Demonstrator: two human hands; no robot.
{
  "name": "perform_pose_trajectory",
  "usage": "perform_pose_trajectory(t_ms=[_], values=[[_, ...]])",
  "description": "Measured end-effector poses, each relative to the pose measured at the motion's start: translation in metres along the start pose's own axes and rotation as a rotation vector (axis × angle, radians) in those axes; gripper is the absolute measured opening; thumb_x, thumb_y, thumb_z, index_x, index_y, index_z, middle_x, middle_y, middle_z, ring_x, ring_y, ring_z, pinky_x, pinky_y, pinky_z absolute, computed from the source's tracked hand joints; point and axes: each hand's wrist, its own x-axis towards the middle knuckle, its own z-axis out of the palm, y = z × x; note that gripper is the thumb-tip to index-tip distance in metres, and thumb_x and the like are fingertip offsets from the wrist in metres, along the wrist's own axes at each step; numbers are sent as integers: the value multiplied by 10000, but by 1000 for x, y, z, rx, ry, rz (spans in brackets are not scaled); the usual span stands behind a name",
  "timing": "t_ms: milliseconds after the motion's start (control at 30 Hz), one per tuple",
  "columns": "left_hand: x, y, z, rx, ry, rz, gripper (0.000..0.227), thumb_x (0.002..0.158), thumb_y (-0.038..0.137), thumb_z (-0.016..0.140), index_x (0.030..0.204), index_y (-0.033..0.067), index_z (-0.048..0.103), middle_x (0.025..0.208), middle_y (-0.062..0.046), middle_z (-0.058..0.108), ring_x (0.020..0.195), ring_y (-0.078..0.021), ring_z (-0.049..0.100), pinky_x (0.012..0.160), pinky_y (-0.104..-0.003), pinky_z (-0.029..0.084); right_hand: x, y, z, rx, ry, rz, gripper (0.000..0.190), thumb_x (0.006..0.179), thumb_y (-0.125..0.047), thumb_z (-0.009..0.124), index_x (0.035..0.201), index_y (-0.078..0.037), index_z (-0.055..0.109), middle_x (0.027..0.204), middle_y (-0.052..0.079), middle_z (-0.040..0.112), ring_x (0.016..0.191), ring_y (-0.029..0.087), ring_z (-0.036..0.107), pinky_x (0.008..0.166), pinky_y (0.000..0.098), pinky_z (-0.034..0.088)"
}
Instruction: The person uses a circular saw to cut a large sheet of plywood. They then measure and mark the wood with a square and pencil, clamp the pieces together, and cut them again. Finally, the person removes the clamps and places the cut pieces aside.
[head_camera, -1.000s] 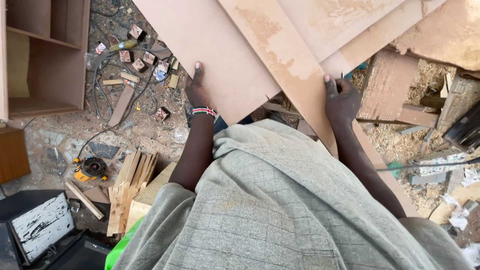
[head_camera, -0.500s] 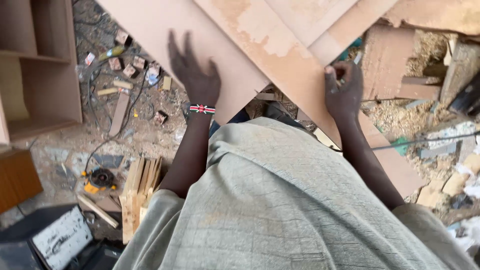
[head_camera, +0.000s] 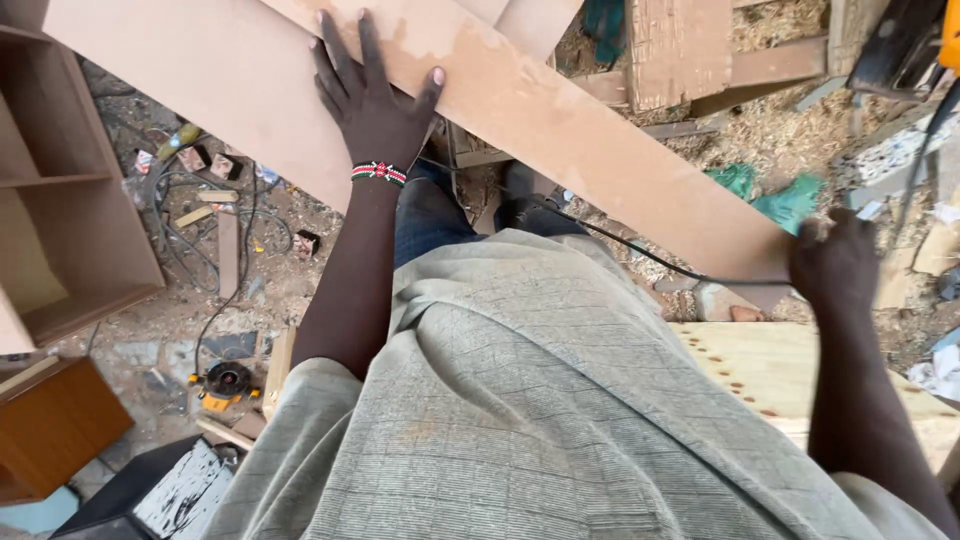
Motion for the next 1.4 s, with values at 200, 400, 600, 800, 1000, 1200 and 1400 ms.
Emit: perform_pose_trajectory(t_ms=[200,400,600,800,1000,1200,1400], values=[[1,-6,5,0,-36,12,1047,1040,915,640,1728,313,130,1769,-62,-47,1671,-368,75,1361,-600,194,-7,37,-20,-91,-217,132,520,932,-72,466,1406,143,462,1291,455,470,1144,684,512,949,694,411],[8,1,-10,-32,-96,-25,1091,1005,911,650,1720,295,104,1761,-78,-44,1651,-409,97,1320,-634,205,-21,98,23,-574,-354,-54,571,838,-196,469,1357,37,523,1313,316,622,1205,505,631,1030,556,480],[3,-2,-9,-63,-132,-37,1077,1001,908,615,1717,300,89,1765,-84,-51,1655,-408,59,1325,-628,175,-27,90,24,-539,-270,-174,724,851,-419,507,1443,-3,526,1335,280,607,1239,488,587,1072,532,436],[8,-23,-3,-180,-52,39,786,1062,732,473,1682,311,234,1755,-43,44,1635,-385,136,1295,-638,231,38,116,33,148,262,-289,464,1008,60,504,1390,4,762,1233,165,734,1113,357,663,937,442,512],[16,-72,-9,-353,-14,109,681,1129,495,487,1685,294,147,1752,-94,102,1631,-353,240,1299,-548,291,46,-115,25,322,204,-644,300,1184,-81,521,1235,114,743,1109,281,718,987,414,636,798,510,486],[45,-96,-27,-40,-231,106,1163,891,964,654,1697,333,103,1703,-256,7,1582,-480,0,1267,-668,121,66,-249,38,210,42,-321,710,1244,-533,346,781,-26,527,749,228,603,664,439,565,533,534,344],[55,-108,-15,55,-249,164,1386,764,1183,602,1712,331,56,1704,-267,-84,1583,-475,-63,1264,-696,110,67,-285,47,144,32,-195,747,1247,-580,362,783,-33,573,773,259,633,680,470,578,524,553,345]])
